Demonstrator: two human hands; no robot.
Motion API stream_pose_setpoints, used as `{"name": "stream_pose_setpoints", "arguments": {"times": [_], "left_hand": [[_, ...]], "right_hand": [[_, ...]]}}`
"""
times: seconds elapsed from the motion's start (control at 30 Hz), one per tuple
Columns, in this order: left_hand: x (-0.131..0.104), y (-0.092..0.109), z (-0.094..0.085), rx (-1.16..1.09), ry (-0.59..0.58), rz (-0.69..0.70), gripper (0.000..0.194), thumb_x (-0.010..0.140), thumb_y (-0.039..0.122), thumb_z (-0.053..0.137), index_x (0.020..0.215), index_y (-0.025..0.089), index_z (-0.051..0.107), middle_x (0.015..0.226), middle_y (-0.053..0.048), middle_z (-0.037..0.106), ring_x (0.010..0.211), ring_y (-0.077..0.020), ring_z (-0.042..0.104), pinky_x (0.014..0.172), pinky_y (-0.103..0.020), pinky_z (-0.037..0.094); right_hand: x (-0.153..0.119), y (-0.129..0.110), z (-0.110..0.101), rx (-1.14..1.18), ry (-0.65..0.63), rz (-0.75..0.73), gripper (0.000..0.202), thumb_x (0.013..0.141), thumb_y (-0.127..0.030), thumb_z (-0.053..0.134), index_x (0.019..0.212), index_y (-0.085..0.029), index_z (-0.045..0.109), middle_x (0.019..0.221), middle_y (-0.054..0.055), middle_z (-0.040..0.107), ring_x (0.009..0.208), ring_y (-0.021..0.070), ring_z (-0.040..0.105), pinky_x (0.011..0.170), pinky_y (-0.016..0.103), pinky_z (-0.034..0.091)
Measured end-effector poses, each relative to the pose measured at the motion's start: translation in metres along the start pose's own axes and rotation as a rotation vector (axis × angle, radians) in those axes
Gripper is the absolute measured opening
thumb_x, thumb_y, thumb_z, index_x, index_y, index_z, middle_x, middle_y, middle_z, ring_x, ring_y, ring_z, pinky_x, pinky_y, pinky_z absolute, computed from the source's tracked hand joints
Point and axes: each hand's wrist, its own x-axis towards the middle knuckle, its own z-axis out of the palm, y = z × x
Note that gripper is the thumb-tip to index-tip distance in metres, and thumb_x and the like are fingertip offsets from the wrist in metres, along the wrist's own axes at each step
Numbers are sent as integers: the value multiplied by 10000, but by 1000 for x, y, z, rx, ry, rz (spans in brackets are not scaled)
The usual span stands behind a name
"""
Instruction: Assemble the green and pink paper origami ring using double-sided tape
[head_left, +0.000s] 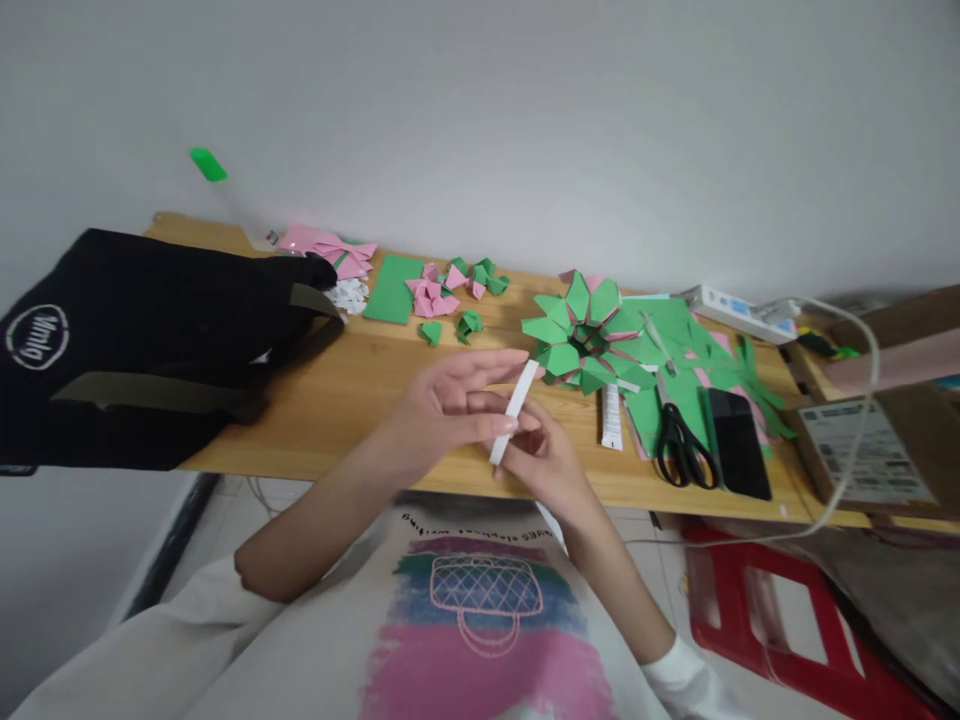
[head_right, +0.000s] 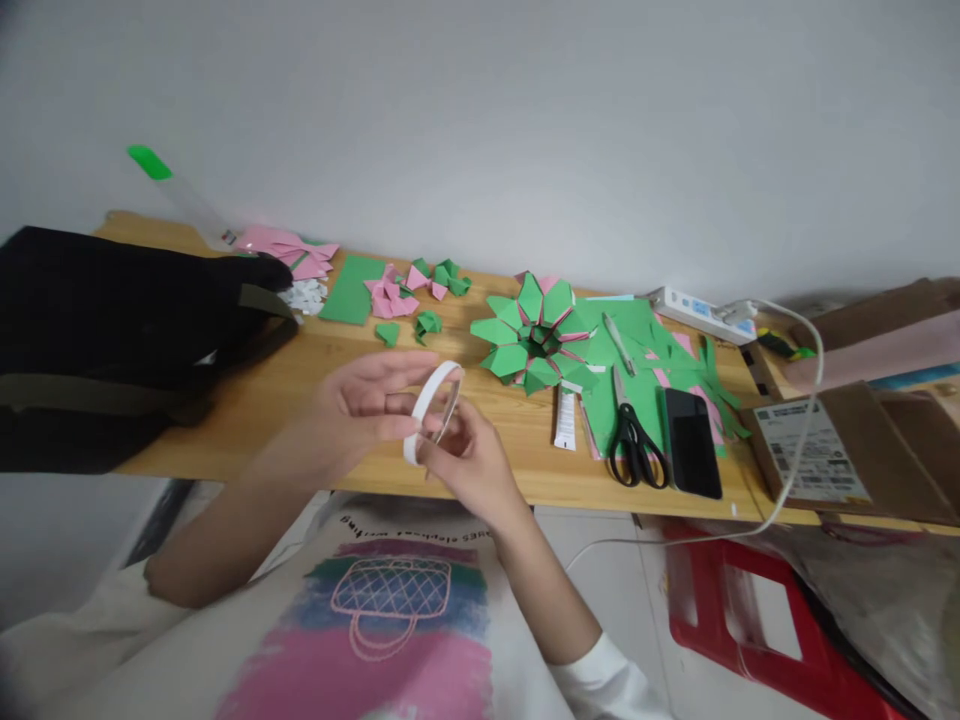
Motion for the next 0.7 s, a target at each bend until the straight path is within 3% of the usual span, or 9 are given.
{"name": "stream_pose_setpoints", "arguments": {"times": [0.07,0.1,0.17,0.27,0.4,0.47,0.53,0.6,0.7], "left_hand": [[5,1,-1,-17,18,-44,404,610,131,846,999,200,760,1075,-93,741,796,-218,727,675,-294,557],[8,2,0,-22,27,-66,389,614,143,846,990,189,760,1048,-94,747,792,-211,722,678,-291,552],[12,4,1,-36,42,-90,377,623,161,845,989,178,753,1015,-90,753,759,-188,709,665,-283,545],[18,6,5,-74,57,-87,332,641,184,841,954,173,732,941,-72,759,663,-163,686,602,-283,545],[27,6,9,-111,74,-115,204,689,205,805,858,156,702,860,-57,752,532,-136,653,478,-247,512],[31,6,11,-100,77,-128,162,713,218,784,832,149,698,881,-64,752,485,-123,634,430,-232,484],[35,7,12,-87,70,-136,135,731,221,772,812,140,701,869,-68,750,480,-117,630,424,-221,468],[38,8,13,-78,45,-156,110,750,213,760,798,129,706,832,-70,747,516,-121,647,433,-205,448],[43,6,14,-92,14,-185,86,780,203,738,801,125,708,805,-72,748,561,-132,673,458,-200,456]], "right_hand": [[2,-1,-4,-39,74,-79,508,646,-371,783,1105,-229,618,814,-7,712,605,119,616,508,217,488],[3,-2,-7,-64,98,-110,471,663,-398,781,1078,-232,634,830,-2,712,634,122,614,534,222,491],[6,-3,-13,-104,90,-123,305,753,-499,704,848,-209,680,727,-1,693,579,114,580,515,225,466],[8,-4,-19,-112,10,-73,543,863,-600,537,515,-187,592,471,-5,582,412,95,482,419,220,393],[6,0,-20,-134,-87,-20,597,875,-592,527,452,-175,580,402,6,556,330,90,444,358,219,354],[7,2,-19,-160,-65,-37,567,864,-566,558,457,-172,573,400,-7,536,332,81,427,359,214,340],[9,2,-20,-182,26,-79,430,834,-515,628,579,-168,623,481,-25,561,391,77,451,393,206,351],[11,-1,-22,-199,157,-158,263,790,-437,706,870,-188,676,694,-17,645,517,86,525,480,211,417],[14,-9,-28,-234,235,-289,430,796,-346,712,1199,-248,598,826,-11,672,614,110,577,574,246,479]]}}
